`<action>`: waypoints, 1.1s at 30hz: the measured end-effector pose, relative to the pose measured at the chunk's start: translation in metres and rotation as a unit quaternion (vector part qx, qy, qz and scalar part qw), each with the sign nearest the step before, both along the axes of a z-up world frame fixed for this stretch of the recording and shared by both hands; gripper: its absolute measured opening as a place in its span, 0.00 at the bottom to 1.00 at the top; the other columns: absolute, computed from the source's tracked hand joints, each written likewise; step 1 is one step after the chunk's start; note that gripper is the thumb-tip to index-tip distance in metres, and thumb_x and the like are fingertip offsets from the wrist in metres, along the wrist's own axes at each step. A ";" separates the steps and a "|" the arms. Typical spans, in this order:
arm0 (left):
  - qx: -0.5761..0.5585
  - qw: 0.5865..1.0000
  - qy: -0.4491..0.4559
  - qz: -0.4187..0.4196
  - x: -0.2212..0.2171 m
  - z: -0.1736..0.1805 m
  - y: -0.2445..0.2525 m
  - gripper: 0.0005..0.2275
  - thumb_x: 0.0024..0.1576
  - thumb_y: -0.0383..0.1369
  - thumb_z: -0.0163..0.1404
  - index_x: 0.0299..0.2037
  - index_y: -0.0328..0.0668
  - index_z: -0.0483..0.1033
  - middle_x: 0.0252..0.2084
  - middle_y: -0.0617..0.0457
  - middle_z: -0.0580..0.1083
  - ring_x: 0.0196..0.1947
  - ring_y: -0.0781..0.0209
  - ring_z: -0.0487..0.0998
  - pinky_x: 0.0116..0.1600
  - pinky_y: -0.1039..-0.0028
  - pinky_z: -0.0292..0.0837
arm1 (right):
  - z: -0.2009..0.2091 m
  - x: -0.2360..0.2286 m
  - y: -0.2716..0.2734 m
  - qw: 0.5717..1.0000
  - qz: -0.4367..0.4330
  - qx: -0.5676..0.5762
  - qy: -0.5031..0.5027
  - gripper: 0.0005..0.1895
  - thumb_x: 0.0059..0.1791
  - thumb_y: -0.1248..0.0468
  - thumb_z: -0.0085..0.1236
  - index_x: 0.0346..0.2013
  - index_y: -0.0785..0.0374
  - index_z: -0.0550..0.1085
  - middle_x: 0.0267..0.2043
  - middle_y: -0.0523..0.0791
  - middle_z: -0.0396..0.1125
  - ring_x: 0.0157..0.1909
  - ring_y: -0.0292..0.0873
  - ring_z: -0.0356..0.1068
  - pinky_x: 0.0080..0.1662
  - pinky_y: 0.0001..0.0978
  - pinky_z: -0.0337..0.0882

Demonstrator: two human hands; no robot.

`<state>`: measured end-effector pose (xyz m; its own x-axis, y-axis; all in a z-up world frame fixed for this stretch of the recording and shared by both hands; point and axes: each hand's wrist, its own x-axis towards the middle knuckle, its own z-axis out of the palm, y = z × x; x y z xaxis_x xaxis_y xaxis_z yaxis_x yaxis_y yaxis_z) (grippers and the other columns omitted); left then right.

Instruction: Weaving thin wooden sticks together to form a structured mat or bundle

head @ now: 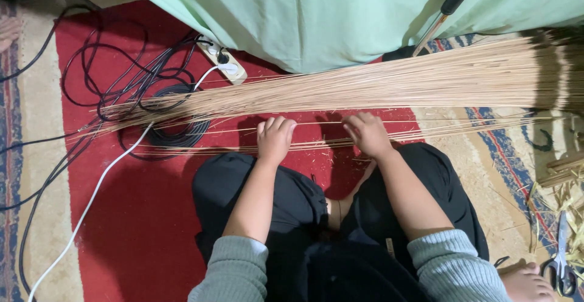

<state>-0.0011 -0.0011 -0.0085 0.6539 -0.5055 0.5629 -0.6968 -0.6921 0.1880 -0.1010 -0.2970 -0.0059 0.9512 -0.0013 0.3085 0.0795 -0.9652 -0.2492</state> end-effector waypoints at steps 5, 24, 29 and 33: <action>-0.003 1.000 0.006 -0.011 0.000 0.000 0.000 0.04 0.62 0.42 0.52 0.38 0.60 0.76 0.32 0.63 0.70 0.38 0.61 0.73 0.49 0.66 0.68 | -0.014 0.004 -0.006 0.999 0.009 -0.043 -0.029 0.08 0.52 0.59 0.55 0.45 0.43 0.78 0.35 0.41 0.70 0.43 0.48 0.75 0.43 0.44 0.75; 0.124 0.959 0.136 0.216 0.055 0.036 0.138 0.12 0.67 0.51 0.44 0.42 0.64 0.79 0.38 0.61 0.75 0.49 0.56 0.75 0.62 0.53 0.61 | -0.012 -0.004 -0.037 0.987 -0.160 -0.023 -0.005 0.06 0.55 0.51 0.56 0.46 0.35 0.77 0.39 0.37 0.70 0.51 0.45 0.72 0.60 0.49 0.70; 0.098 0.943 0.207 0.242 0.055 0.027 0.200 0.15 0.71 0.49 0.39 0.47 0.59 0.80 0.43 0.58 0.74 0.54 0.54 0.71 0.66 0.51 0.53 | -0.025 0.000 -0.043 0.986 -0.164 -0.025 -0.002 0.07 0.55 0.51 0.56 0.46 0.33 0.77 0.39 0.36 0.70 0.51 0.44 0.72 0.58 0.47 0.71; 0.080 0.957 0.048 0.273 0.045 0.042 0.201 0.10 0.67 0.51 0.48 0.42 0.63 0.77 0.40 0.63 0.71 0.49 0.60 0.72 0.58 0.58 0.62 | -0.027 0.003 -0.038 0.990 -0.139 -0.024 -0.004 0.07 0.53 0.54 0.56 0.45 0.36 0.78 0.37 0.38 0.70 0.48 0.46 0.74 0.53 0.46 0.73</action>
